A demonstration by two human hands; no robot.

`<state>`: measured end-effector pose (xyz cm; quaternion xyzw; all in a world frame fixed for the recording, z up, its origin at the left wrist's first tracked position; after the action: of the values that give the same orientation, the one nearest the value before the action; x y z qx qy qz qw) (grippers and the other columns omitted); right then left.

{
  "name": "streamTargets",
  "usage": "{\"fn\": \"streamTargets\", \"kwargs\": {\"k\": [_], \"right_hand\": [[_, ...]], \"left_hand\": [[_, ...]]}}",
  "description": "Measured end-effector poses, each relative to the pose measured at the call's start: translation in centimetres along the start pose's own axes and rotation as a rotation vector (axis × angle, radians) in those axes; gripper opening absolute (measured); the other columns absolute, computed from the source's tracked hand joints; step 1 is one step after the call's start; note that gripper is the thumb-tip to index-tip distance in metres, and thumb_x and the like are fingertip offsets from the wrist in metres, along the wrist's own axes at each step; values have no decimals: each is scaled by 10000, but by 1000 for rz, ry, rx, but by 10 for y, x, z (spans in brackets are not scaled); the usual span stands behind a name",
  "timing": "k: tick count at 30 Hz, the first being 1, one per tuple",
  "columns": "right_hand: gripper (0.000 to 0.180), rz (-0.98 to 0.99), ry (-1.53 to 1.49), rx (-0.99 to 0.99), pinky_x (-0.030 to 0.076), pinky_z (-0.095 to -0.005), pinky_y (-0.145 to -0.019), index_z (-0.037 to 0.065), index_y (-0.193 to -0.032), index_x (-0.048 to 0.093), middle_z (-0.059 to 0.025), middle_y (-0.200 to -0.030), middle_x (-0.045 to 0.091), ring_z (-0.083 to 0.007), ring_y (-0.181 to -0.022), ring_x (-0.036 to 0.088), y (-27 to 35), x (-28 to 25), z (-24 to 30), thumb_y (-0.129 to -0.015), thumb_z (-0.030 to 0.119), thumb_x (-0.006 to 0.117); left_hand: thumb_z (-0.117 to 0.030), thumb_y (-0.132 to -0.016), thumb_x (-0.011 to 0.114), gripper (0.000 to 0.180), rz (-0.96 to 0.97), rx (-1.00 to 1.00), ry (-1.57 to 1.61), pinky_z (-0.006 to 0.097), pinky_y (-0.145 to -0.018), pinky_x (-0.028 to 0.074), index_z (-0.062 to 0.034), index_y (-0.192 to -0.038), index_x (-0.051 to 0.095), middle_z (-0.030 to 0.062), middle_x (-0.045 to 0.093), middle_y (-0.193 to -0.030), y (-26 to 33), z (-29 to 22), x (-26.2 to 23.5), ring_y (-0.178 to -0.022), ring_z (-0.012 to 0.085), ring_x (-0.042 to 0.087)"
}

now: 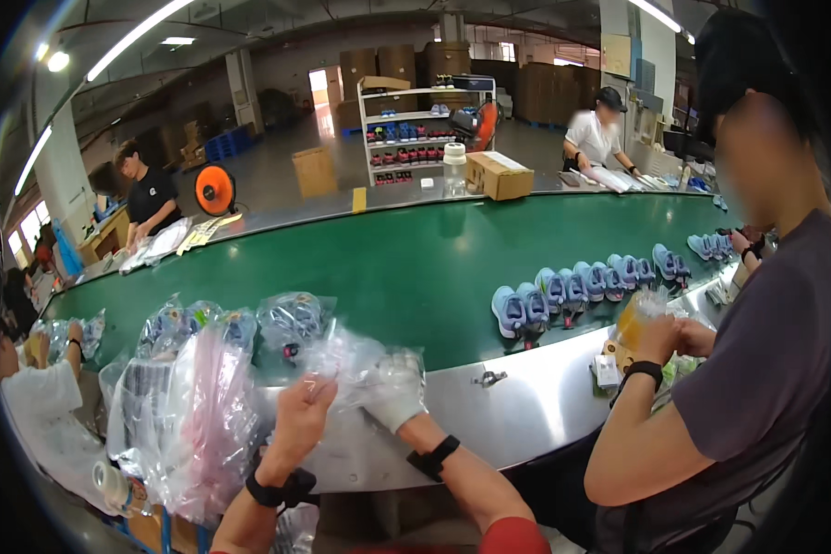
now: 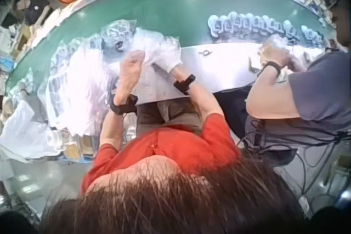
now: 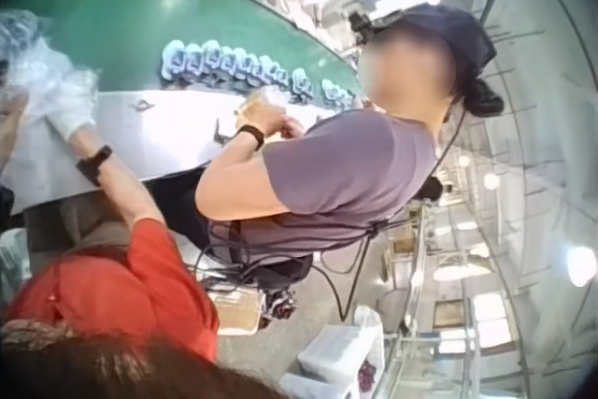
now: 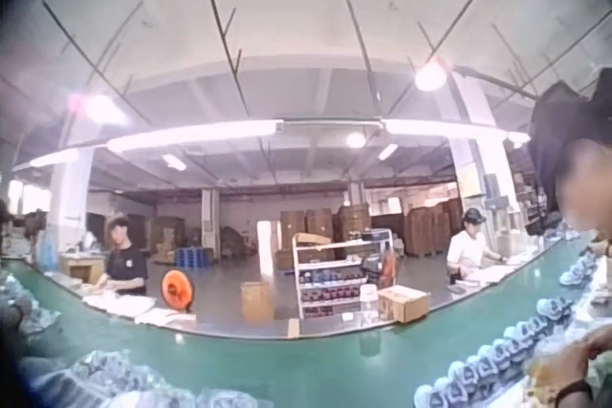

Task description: The person places pairs of light blue slippers into clear plastic bags on a green conveyor belt. They pick up the slippers, open the bags, insert the footwear, and place the packaged items back on the belt. The person also adjusts their head-mounted camera equipment during the process.

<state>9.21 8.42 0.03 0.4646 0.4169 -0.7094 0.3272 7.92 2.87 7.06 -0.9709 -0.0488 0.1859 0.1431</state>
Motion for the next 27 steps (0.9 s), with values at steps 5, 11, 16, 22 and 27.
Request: {"fn": "streamTargets", "kwargs": {"k": [5, 11, 16, 22, 27], "right_hand": [[283, -128, -148, 169, 429, -473, -888, 46, -934, 657, -163, -1007, 637, -309, -965, 605, -17, -28, -41, -832, 284, 543], [320, -388, 58, 488, 461, -455, -852, 36, -909, 673, -173, -1000, 653, -316, -937, 627, -100, -28, -147, -847, 312, 525], [421, 1, -531, 451, 520, -337, -712, -3, -990, 668, -133, -897, 682, -230, -834, 661, -51, 31, -113, -878, 391, 570], [398, 10, -1344, 330, 482, -278, -727, -15, -1068, 591, -73, -941, 634, -123, -860, 591, 19, 7, -35, -901, 346, 608], [206, -234, -962, 512, 434, -285, -609, 44, -816, 549, -35, -778, 575, -99, -693, 512, 61, 0, -89, -893, 220, 622]], "left_hand": [[-79, -849, 651, 81, 80, 209, -134, 300, -535, 431, -26, -888, 604, 86, 532, -625, -1, 4, 43, -570, 111, 497], [-169, -888, 651, 144, -144, -53, 117, 232, -522, 357, -29, -888, 620, -38, 511, -658, -26, 19, 5, -614, 42, 434], [-233, -943, 579, 212, -458, -161, 393, 212, -521, 335, -26, -935, 621, -44, 526, -716, -13, 74, -47, -612, 21, 412], [-233, -965, 551, 194, -297, -320, 748, 182, -550, 337, -55, -986, 624, -79, 522, -751, -8, 83, -25, -655, 0, 424], [-217, -957, 571, 179, -532, -222, 771, 178, -546, 327, -47, -929, 617, -75, 503, -736, 16, 87, -61, -637, 0, 402]]}}
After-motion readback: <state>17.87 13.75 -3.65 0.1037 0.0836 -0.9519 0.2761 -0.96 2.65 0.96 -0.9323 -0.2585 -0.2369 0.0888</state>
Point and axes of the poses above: each hand's wrist, its own y-axis away from the middle knuckle, its own x-axis out of the palm, z = x × y, the point moved 8 cm from there along -y, towards the middle knuckle
